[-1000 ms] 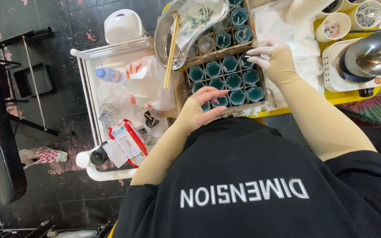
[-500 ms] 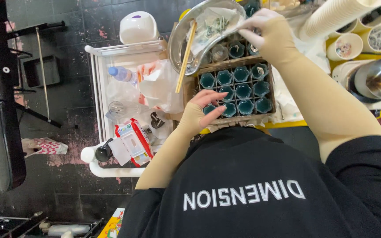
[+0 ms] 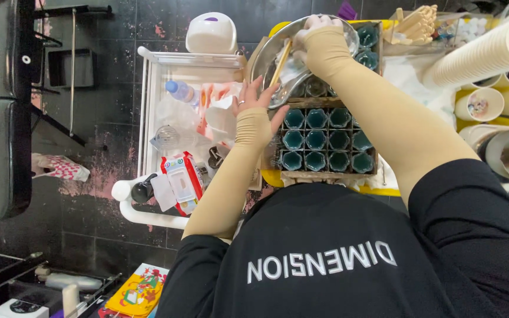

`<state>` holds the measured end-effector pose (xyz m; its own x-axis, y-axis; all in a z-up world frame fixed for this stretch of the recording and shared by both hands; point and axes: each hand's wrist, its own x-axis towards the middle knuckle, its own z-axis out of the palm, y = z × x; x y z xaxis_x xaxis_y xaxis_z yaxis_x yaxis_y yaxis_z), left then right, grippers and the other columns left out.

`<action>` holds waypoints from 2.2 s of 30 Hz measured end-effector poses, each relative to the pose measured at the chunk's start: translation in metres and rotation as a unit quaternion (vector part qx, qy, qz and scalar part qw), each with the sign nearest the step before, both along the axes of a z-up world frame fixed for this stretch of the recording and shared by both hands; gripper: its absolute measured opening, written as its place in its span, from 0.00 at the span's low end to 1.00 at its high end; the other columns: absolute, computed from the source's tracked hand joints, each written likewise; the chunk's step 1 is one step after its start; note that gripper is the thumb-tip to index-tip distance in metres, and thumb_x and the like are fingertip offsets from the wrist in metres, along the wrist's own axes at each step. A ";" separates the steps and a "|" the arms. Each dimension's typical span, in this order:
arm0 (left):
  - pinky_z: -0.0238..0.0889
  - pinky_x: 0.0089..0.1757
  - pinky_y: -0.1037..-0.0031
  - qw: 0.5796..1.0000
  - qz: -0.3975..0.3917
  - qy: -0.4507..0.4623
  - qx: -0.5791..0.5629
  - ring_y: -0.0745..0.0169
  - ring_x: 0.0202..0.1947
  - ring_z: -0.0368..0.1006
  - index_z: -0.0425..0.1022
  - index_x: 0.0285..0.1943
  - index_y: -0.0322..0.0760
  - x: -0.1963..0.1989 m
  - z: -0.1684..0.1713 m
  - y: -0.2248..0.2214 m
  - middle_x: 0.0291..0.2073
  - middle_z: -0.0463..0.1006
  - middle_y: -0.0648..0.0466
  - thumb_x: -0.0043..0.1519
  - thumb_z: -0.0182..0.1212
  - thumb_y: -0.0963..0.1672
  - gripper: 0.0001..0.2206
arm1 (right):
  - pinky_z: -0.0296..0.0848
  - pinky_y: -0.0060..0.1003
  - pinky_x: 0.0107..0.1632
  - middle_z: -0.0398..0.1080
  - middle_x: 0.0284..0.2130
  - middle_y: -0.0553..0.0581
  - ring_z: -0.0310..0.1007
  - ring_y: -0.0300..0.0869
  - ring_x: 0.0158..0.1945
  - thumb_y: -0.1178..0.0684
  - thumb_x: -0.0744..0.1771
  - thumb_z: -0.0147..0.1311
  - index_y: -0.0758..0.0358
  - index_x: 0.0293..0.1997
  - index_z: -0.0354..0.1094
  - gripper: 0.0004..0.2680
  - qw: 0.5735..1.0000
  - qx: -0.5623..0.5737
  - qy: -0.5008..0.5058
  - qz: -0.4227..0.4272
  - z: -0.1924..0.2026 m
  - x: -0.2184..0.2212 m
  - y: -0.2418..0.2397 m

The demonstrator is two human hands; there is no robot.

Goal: The person prepares small teal candle cups on a work cart, wipes and arranges them, then ladles melted wax from a metal pitcher into the cups one at a time and places wick material into them. They handle the cups individually, repositioning them in a tray as they fill.

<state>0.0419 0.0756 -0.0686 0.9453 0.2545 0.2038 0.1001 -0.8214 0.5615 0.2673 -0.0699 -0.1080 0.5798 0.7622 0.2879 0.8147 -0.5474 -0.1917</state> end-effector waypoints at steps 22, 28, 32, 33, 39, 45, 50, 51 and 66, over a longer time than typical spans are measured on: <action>0.32 0.60 0.28 0.992 0.026 0.050 0.116 0.31 0.68 0.55 0.78 0.55 0.59 0.031 0.023 -0.004 0.62 0.68 0.44 0.56 0.68 0.53 0.18 | 0.58 0.50 0.57 0.68 0.47 0.51 0.65 0.52 0.55 0.49 0.63 0.67 0.45 0.38 0.79 0.04 0.997 -0.014 0.078 -0.010 -0.003 0.004 -0.003; 0.32 0.64 0.33 0.991 0.010 0.054 0.119 0.36 0.65 0.58 0.84 0.45 0.60 0.078 -0.008 -0.002 0.63 0.64 0.44 0.54 0.66 0.46 0.12 | 0.58 0.53 0.55 0.69 0.48 0.54 0.64 0.53 0.55 0.47 0.65 0.66 0.49 0.37 0.79 0.04 0.996 -0.011 0.089 -0.018 0.001 -0.002 0.000; 0.33 0.66 0.39 0.989 -0.008 0.088 0.120 0.39 0.64 0.60 0.84 0.47 0.56 0.093 -0.030 0.009 0.63 0.65 0.45 0.53 0.64 0.43 0.14 | 0.58 0.53 0.56 0.68 0.48 0.54 0.64 0.52 0.54 0.48 0.64 0.66 0.48 0.38 0.79 0.03 0.996 -0.013 0.084 -0.018 0.003 -0.003 -0.002; 0.33 0.67 0.41 0.990 -0.011 0.086 0.114 0.40 0.64 0.60 0.84 0.46 0.55 0.093 -0.029 0.010 0.63 0.64 0.46 0.52 0.65 0.43 0.14 | 0.58 0.53 0.56 0.68 0.48 0.54 0.64 0.52 0.54 0.48 0.64 0.66 0.48 0.38 0.79 0.03 0.996 -0.017 0.084 -0.015 0.002 -0.003 -0.003; 0.36 0.66 0.45 0.993 -0.017 0.085 0.083 0.46 0.62 0.63 0.83 0.44 0.53 0.094 -0.021 0.015 0.59 0.65 0.48 0.49 0.70 0.44 0.13 | 0.58 0.52 0.56 0.69 0.50 0.53 0.64 0.52 0.56 0.49 0.64 0.65 0.47 0.38 0.79 0.03 0.996 -0.001 0.090 -0.003 0.003 0.000 -0.005; 0.37 0.63 0.41 0.994 -0.025 0.070 0.075 0.47 0.57 0.65 0.83 0.43 0.55 0.089 -0.009 0.016 0.56 0.66 0.49 0.52 0.71 0.46 0.11 | 0.58 0.52 0.58 0.69 0.48 0.54 0.65 0.53 0.55 0.48 0.65 0.66 0.47 0.38 0.79 0.03 0.996 0.008 0.084 -0.007 0.020 -0.001 -0.014; 0.31 0.63 0.34 0.999 -0.005 0.003 0.043 0.47 0.59 0.66 0.84 0.46 0.57 0.080 0.017 0.010 0.53 0.70 0.52 0.54 0.71 0.48 0.11 | 0.58 0.52 0.59 0.68 0.50 0.56 0.65 0.55 0.55 0.49 0.68 0.65 0.50 0.42 0.78 0.03 0.993 0.050 0.109 0.011 0.066 -0.023 -0.044; 0.30 0.65 0.34 0.999 0.010 -0.040 -0.005 0.51 0.58 0.68 0.82 0.52 0.55 0.074 0.027 0.006 0.56 0.71 0.53 0.59 0.69 0.49 0.12 | 0.60 0.50 0.59 0.68 0.50 0.56 0.66 0.53 0.56 0.51 0.68 0.65 0.52 0.42 0.77 0.03 0.989 0.083 0.123 0.028 0.078 -0.030 -0.051; 0.30 0.74 0.55 0.959 -0.139 -0.211 -0.128 0.59 0.62 0.71 0.82 0.52 0.52 -0.011 0.076 -0.060 0.46 0.78 0.63 0.57 0.77 0.48 0.15 | 0.63 0.27 0.51 0.63 0.41 0.43 0.62 0.29 0.45 0.58 0.70 0.52 0.60 0.40 0.66 0.01 0.727 0.290 0.620 0.053 0.119 -0.145 -0.124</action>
<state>0.0309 0.0158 0.0078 0.8304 0.0975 0.5485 -0.3837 -0.6137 0.6900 0.1225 -0.1934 0.0109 0.6146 0.7803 -0.1161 -0.1502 -0.0287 -0.9882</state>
